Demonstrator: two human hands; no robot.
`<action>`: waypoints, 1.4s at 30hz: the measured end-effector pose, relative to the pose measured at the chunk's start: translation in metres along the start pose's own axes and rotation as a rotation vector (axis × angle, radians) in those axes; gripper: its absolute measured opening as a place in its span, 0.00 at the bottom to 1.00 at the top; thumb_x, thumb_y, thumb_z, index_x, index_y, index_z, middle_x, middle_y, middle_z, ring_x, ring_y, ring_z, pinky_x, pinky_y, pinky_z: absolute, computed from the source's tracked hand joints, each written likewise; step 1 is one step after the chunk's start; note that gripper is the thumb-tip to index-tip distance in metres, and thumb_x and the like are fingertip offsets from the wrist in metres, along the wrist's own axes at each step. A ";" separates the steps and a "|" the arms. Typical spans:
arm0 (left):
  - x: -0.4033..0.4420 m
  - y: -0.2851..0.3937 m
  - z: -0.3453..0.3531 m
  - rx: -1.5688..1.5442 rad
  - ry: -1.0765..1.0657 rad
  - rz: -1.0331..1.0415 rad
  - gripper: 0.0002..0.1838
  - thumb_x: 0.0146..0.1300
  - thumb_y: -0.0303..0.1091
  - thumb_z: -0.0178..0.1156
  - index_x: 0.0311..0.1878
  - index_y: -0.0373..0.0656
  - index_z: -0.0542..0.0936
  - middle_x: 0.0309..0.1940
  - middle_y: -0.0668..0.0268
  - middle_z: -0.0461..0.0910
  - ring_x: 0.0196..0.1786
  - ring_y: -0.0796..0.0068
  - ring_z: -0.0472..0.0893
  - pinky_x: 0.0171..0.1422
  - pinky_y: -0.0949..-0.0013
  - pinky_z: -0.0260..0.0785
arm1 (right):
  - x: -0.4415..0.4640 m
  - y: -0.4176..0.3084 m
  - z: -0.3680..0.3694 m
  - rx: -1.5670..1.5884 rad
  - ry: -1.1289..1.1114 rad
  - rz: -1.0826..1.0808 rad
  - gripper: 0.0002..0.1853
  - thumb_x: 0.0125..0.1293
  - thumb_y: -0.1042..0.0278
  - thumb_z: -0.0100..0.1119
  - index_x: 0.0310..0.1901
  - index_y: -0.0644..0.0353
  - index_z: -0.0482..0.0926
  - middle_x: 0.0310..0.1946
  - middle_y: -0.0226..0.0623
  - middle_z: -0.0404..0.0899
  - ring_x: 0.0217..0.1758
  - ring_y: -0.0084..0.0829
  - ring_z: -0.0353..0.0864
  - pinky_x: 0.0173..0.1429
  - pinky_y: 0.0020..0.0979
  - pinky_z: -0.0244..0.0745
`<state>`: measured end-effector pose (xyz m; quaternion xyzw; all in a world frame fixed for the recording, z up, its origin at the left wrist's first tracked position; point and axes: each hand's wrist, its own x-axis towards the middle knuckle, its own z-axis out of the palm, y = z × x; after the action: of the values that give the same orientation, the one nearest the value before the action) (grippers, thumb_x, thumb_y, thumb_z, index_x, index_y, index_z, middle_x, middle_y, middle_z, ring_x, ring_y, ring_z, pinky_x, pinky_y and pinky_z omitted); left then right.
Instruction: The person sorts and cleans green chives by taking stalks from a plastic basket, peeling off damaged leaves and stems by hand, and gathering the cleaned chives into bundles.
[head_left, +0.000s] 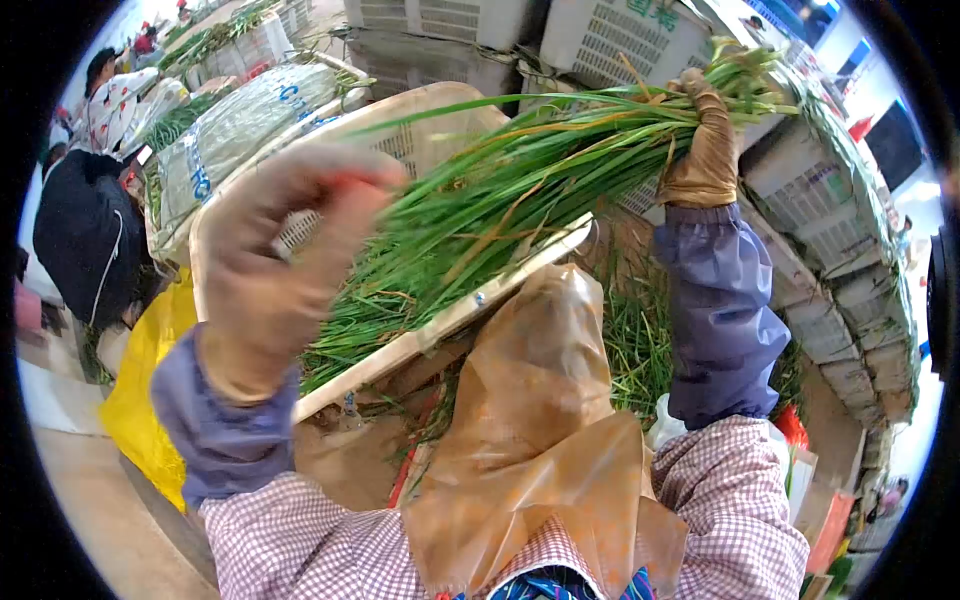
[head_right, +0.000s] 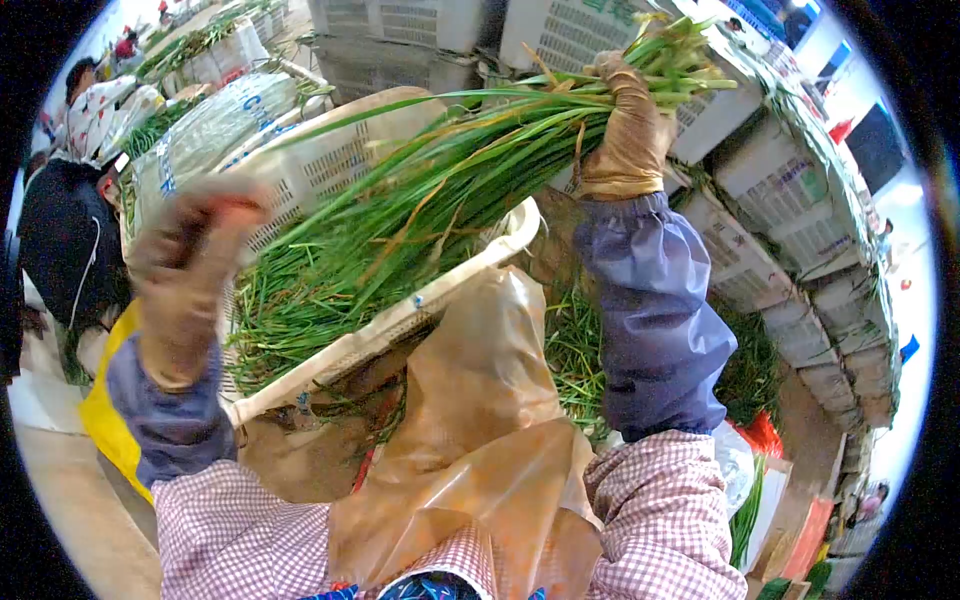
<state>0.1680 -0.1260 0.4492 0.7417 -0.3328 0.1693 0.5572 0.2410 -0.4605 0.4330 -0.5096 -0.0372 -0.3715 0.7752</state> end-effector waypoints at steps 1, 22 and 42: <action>0.001 -0.001 0.023 0.126 -0.092 0.113 0.05 0.56 0.27 0.62 0.36 0.38 0.80 0.30 0.64 0.81 0.34 0.74 0.79 0.43 0.75 0.71 | -0.001 -0.002 -0.014 -0.024 0.084 0.146 0.10 0.55 0.70 0.62 0.38 0.63 0.75 0.29 0.36 0.78 0.28 0.30 0.79 0.34 0.29 0.80; 0.130 0.022 0.266 0.432 -0.856 0.523 0.33 0.50 0.50 0.66 0.56 0.40 0.72 0.52 0.50 0.74 0.55 0.57 0.74 0.58 0.62 0.67 | -0.026 -0.207 -0.297 -0.593 0.748 -0.868 0.14 0.52 0.70 0.65 0.40 0.66 0.79 0.31 0.34 0.80 0.32 0.27 0.79 0.39 0.27 0.77; -0.095 0.004 0.275 -0.738 -1.263 -1.042 0.38 0.43 0.28 0.70 0.61 0.40 0.67 0.50 0.65 0.75 0.51 0.73 0.74 0.57 0.68 0.66 | -0.180 -0.023 -0.241 0.660 0.122 0.540 0.31 0.56 0.56 0.63 0.59 0.58 0.63 0.43 0.42 0.76 0.46 0.42 0.78 0.52 0.43 0.76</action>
<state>0.0640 -0.3561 0.3041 0.5273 -0.2317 -0.6621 0.4795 0.0201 -0.5653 0.2568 -0.2029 0.0264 -0.1530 0.9668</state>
